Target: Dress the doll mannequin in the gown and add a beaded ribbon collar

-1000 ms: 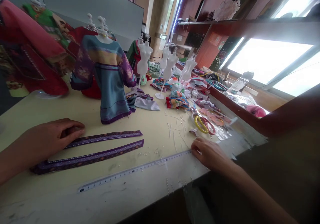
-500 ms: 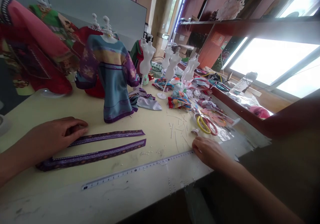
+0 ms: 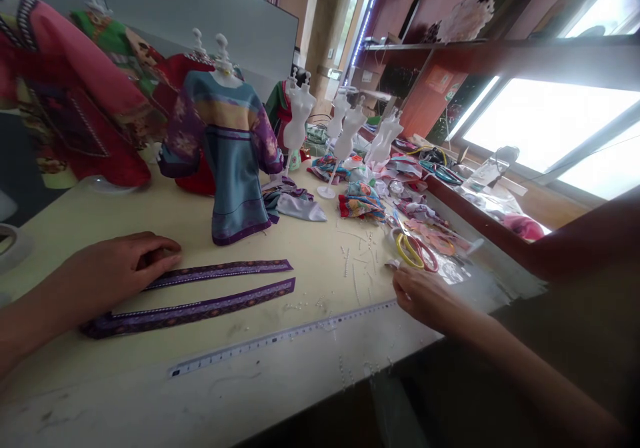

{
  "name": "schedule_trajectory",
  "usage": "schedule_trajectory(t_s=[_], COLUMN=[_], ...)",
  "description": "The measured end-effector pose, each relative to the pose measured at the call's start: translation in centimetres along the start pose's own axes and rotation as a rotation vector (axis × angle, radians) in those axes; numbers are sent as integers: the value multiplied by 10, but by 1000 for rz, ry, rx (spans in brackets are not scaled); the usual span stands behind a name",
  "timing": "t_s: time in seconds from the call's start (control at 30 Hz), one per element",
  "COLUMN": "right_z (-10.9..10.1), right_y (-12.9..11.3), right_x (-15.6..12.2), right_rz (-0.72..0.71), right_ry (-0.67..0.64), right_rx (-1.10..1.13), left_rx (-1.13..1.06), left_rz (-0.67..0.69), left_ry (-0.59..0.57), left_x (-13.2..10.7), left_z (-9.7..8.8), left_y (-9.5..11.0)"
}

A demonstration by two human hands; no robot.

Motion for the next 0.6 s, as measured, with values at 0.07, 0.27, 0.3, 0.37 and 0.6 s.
schedule_trajectory(t_s=[0.07, 0.27, 0.3, 0.37, 0.6], right_z=[-5, -26, -30, -40, -67], right_y=[1, 6, 5, 3, -35], right_x=[2, 9, 10, 14, 37], right_rz=[-5, 20, 17, 3, -182], right_ry=[8, 89, 117, 191, 431], right_rx=[-45, -251, -275, -299, -117], left_rx=[11, 1, -3, -18, -172], left_rz=[-1, 49, 57, 67, 293], left_ry=[-2, 22, 24, 66, 325], left_x=[1, 0, 0, -1, -18], left_z=[1, 1, 2, 3, -3], left_y=[-1, -1, -1, 0, 18])
Point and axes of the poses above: each hand's wrist, its own x-axis towards the middle knuckle, its own z-axis out of the palm, y = z × x, the point moved 1 cm from there along x, towards the middle knuckle, and after that the axes turned 1 degree about -y, right-handed, at the moved point
